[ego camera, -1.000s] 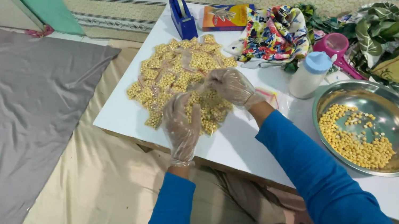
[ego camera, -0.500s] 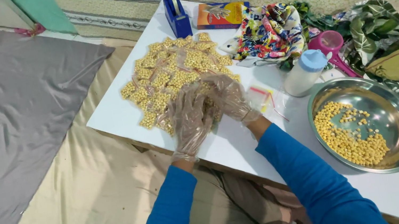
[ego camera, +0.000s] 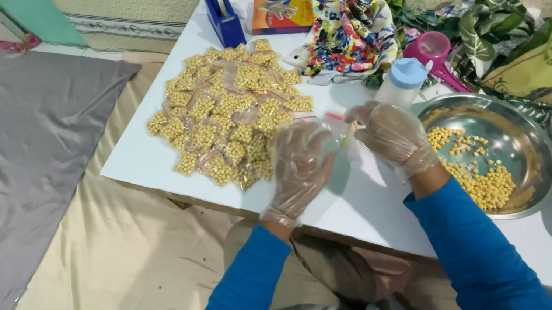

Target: The person sits on the floor and packs yellow chickpeas from a metal bowl into small clear plastic bags. They use both hands to scoop the chickpeas, fill the bags, and then seal them before placing them on the table.

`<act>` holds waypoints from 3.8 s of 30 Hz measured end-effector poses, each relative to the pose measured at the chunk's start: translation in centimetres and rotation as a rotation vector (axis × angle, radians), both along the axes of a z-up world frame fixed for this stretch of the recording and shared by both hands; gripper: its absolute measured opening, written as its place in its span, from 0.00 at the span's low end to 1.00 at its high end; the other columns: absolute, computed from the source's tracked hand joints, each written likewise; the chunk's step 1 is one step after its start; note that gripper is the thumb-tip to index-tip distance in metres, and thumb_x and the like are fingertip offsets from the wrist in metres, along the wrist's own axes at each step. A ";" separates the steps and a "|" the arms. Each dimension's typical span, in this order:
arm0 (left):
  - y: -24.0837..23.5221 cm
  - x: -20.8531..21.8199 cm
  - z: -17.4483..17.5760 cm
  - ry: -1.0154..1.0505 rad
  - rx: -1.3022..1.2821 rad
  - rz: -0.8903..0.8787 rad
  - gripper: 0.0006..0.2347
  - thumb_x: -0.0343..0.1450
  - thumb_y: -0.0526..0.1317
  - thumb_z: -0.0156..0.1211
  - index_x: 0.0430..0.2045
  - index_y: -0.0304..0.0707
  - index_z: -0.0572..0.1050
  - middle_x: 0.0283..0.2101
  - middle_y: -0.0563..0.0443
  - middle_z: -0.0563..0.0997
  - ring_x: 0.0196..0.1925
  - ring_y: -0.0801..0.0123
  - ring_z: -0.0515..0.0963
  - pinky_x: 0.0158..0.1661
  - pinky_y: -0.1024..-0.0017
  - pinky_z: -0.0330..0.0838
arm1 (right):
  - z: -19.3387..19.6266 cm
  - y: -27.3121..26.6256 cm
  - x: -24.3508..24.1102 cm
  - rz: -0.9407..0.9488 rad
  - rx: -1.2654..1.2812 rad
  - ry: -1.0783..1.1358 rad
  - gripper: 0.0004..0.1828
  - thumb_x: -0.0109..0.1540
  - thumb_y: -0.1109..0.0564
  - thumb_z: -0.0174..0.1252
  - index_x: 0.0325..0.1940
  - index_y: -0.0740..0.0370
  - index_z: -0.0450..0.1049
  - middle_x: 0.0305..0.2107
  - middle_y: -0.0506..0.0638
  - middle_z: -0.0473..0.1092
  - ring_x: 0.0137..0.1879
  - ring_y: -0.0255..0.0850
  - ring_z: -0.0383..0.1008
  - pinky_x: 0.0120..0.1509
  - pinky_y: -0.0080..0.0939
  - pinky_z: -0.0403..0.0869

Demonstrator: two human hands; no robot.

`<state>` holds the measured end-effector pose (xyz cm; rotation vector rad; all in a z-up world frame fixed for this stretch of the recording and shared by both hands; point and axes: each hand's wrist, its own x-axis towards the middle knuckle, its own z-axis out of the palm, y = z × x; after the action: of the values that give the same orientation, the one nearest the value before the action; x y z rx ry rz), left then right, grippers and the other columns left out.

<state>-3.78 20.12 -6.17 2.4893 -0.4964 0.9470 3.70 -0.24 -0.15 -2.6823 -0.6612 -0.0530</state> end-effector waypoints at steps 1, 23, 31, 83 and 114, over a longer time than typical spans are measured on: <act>-1.2 0.7 -1.3 0.000 -0.001 -0.006 0.16 0.67 0.51 0.63 0.47 0.55 0.76 0.53 0.57 0.72 0.63 0.62 0.70 0.63 0.56 0.62 | -1.5 -0.5 0.6 -0.006 -0.001 0.000 0.16 0.60 0.56 0.62 0.51 0.46 0.81 0.38 0.57 0.77 0.46 0.58 0.80 0.48 0.55 0.81; -8.6 2.7 -2.6 0.020 -0.201 0.182 0.25 0.67 0.49 0.68 0.57 0.38 0.72 0.50 0.40 0.79 0.57 0.49 0.78 0.61 0.55 0.69 | -2.6 -1.1 -3.4 -0.087 -0.179 -0.402 0.07 0.62 0.58 0.57 0.41 0.57 0.79 0.29 0.57 0.76 0.40 0.55 0.79 0.42 0.53 0.76; -8.8 1.7 2.2 -0.106 -0.152 -0.125 0.41 0.62 0.65 0.65 0.64 0.35 0.66 0.52 0.36 0.75 0.55 0.46 0.78 0.56 0.55 0.73 | 4.9 -5.9 -6.1 -0.142 0.191 -0.134 0.08 0.63 0.55 0.61 0.45 0.58 0.76 0.33 0.64 0.76 0.44 0.64 0.78 0.38 0.60 0.78; -21.7 5.8 3.5 0.229 -0.146 -0.509 0.33 0.66 0.57 0.63 0.67 0.46 0.67 0.55 0.43 0.75 0.64 0.54 0.69 0.69 0.44 0.49 | 5.3 -15.8 -7.7 -0.395 0.767 0.050 0.27 0.56 0.54 0.72 0.59 0.52 0.78 0.24 0.53 0.75 0.32 0.38 0.75 0.31 0.39 0.76; -21.7 7.2 2.1 -0.080 -0.163 -0.474 0.26 0.65 0.50 0.72 0.57 0.43 0.75 0.43 0.46 0.79 0.54 0.52 0.79 0.59 0.37 0.63 | 5.4 -16.0 -7.1 -0.295 1.156 0.114 0.19 0.60 0.58 0.66 0.55 0.64 0.78 0.30 0.59 0.76 0.32 0.41 0.79 0.39 0.39 0.79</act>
<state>3.37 -1.55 -4.11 2.0589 -0.9432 0.8533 -3.42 -16.24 5.22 -1.6110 -0.0931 -0.2652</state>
